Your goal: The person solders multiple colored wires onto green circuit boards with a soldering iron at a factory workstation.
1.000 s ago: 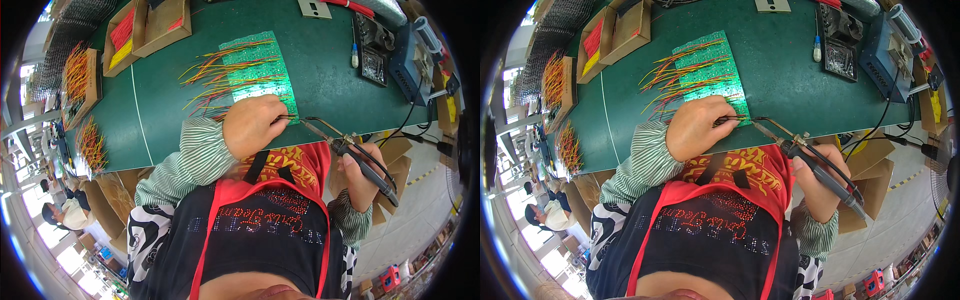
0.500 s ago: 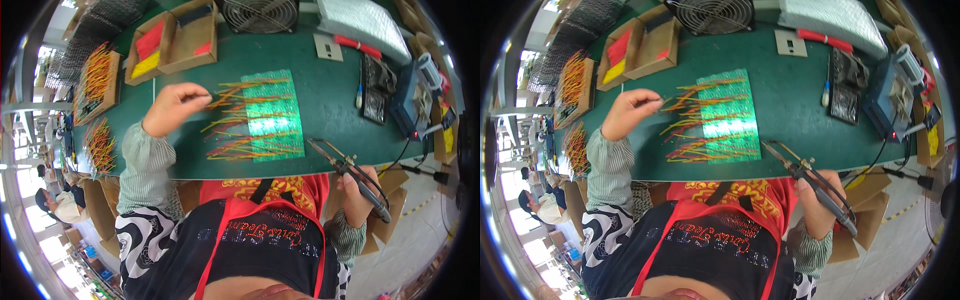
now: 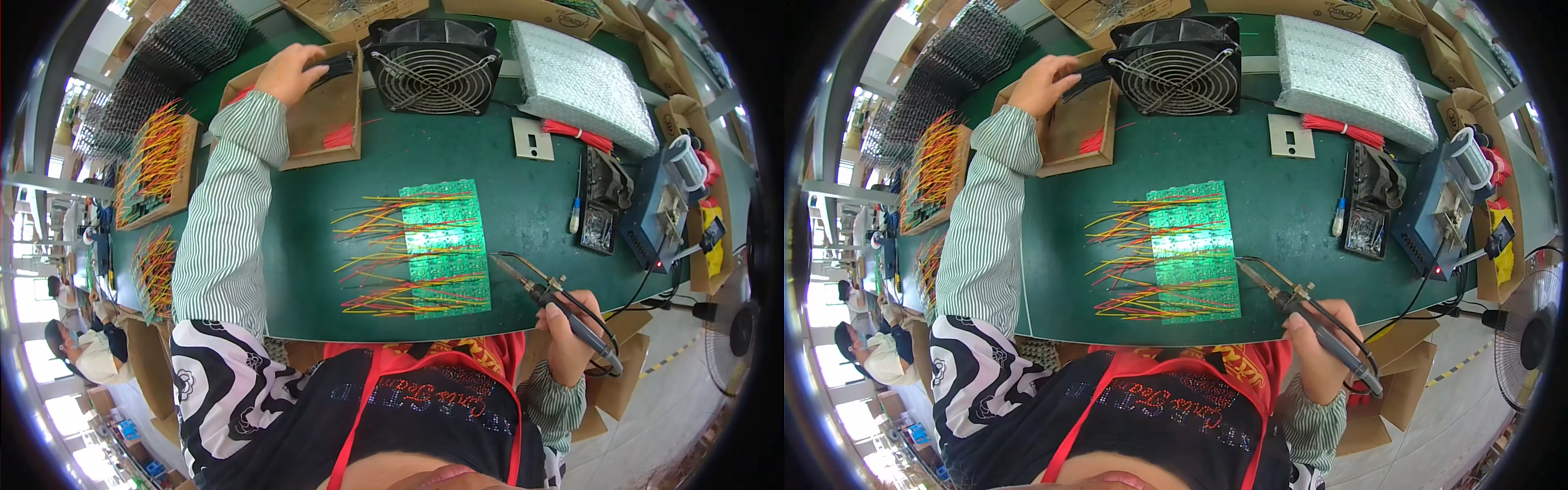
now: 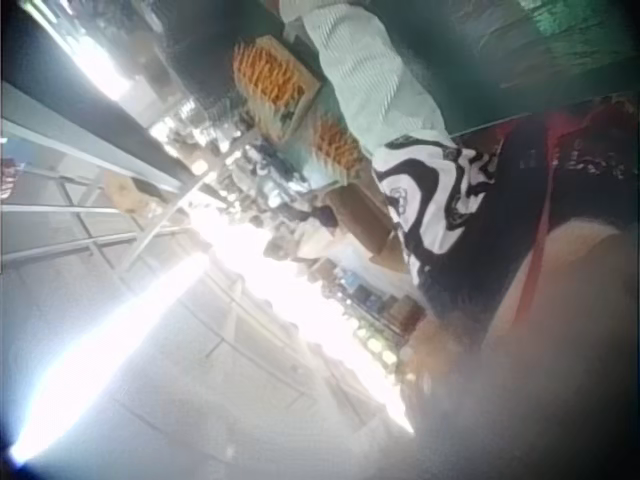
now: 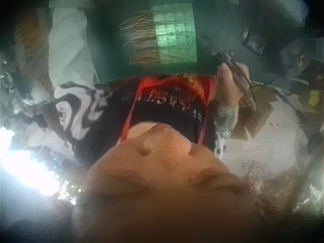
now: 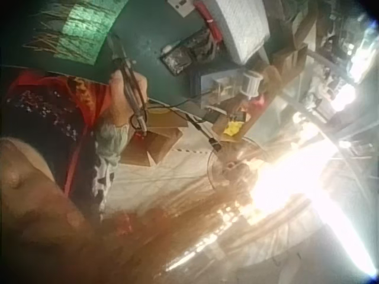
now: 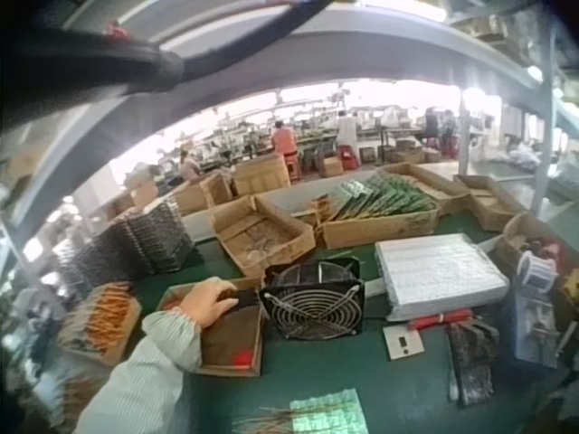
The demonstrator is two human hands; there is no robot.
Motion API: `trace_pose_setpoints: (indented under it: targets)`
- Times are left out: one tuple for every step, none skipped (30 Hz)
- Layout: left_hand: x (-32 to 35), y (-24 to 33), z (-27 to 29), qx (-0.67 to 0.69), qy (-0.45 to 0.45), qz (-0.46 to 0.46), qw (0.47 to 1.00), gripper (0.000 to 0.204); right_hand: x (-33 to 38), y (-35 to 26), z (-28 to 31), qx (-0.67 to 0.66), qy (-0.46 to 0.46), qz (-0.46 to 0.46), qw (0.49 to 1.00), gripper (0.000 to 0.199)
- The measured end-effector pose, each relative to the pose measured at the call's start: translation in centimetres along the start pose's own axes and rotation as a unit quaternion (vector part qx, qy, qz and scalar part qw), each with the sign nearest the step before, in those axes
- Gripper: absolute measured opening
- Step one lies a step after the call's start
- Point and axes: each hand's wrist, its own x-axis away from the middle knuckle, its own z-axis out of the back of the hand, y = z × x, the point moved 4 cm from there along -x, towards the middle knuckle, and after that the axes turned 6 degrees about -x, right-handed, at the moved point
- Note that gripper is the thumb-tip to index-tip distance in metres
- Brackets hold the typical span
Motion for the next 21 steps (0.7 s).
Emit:
trace_pose_setpoints:
  targets:
    - [-0.1, 0.1, -0.2, 0.002, 0.0, 0.0, 1.0, 0.021, -0.2, -0.1, -0.1, 0.001, 0.001, 0.0, 1.0, 0.014]
    - [0.3, 0.1, -1.4, 0.052, -0.122, 0.025, 0.991, 0.022, -0.4, -0.1, -0.2, 0.001, 0.008, -0.009, 1.0, 0.015]
    - [1.0, 0.2, -2.4, 0.1, -0.242, 0.051, 0.964, 0.023, -0.6, 0.0, -0.3, 0.0, 0.013, -0.018, 1.0, 0.015]
    - [1.6, 0.2, -3.4, 0.089, -0.27, 0.043, 0.958, 0.025, -0.8, 0.0, -0.5, 0.002, 0.011, -0.019, 1.0, 0.015]
    - [2.0, 0.2, -3.7, 0.09, -0.271, 0.046, 0.957, 0.025, -1.0, 0.0, -0.6, 0.007, 0.01, -0.025, 1.0, 0.015]
    - [2.5, 0.7, -4.1, 0.109, -0.294, 0.036, 0.949, 0.025, -1.2, 0.1, -0.6, 0.013, 0.01, -0.032, 0.999, 0.016]
    - [3.1, 1.4, -4.5, 0.128, -0.317, 0.026, 0.94, 0.024, -1.4, 0.1, -0.7, 0.016, 0.008, -0.035, 0.999, 0.016]
    - [3.4, 1.9, -4.6, 0.172, -0.324, 0.033, 0.93, 0.025, -1.7, 0.1, -0.9, 0.02, 0.004, -0.03, 0.999, 0.015]
    - [3.7, 2.3, -4.3, 0.176, -0.328, 0.034, 0.928, 0.025, -1.8, 0.0, -1.0, 0.023, 0.0, -0.025, 0.999, 0.015]
    - [3.9, 2.7, -4.1, 0.171, -0.346, 0.033, 0.922, 0.025, -2.0, 0.0, -1.2, 0.027, 0.003, -0.03, 0.999, 0.015]
    - [4.0, 3.1, -4.1, 0.166, -0.365, 0.03, 0.916, 0.025, -2.3, -0.1, -1.5, 0.028, -0.007, -0.027, 0.999, 0.015]
    - [4.1, 3.4, -4.0, 0.172, -0.37, 0.027, 0.913, 0.025, -2.5, 0.0, -1.7, 0.03, -0.015, -0.024, 0.999, 0.015]
    - [4.2, 3.3, -3.9, 0.164, -0.37, 0.025, 0.914, 0.024, -2.6, 0.1, -1.9, 0.035, -0.009, -0.029, 0.999, 0.015]
    - [4.3, 3.3, -4.0, 0.157, -0.371, 0.022, 0.915, 0.023, -2.8, 0.1, -2.2, 0.02, -0.019, -0.026, 0.999, 0.015]
    - [4.4, 3.1, -4.2, 0.163, -0.375, 0.016, 0.913, 0.023, -2.9, 0.1, -2.5, 0.006, -0.028, -0.021, 0.999, 0.015]
    - [4.5, 2.9, -4.3, 0.17, -0.366, 0.019, 0.915, 0.021, -2.9, 0.2, -2.5, 0.006, -0.03, -0.023, 0.999, 0.015]
    - [4.5, 2.8, -4.5, 0.178, -0.358, 0.023, 0.916, 0.02, -2.9, 0.1, -2.4, 0.01, -0.023, -0.025, 0.999, 0.015]
    - [4.6, 2.7, -4.5, 0.178, -0.357, 0.026, 0.917, 0.019, -2.9, 0.1, -2.4, 0.009, -0.03, -0.021, 0.999, 0.015]
    - [4.7, 2.8, -4.5, 0.18, -0.359, 0.023, 0.915, 0.019, -2.9, 0.0, -2.4, 0.007, -0.037, -0.016, 0.999, 0.015]
    - [4.7, 2.8, -4.3, 0.181, -0.344, 0.033, 0.921, 0.019, -2.8, 0.0, -2.2, 0.008, -0.035, -0.018, 0.999, 0.015]
    - [4.7, 2.9, -4.1, 0.182, -0.329, 0.044, 0.925, 0.019, -2.7, 0.0, -2.1, 0.013, -0.029, -0.018, 0.999, 0.015]
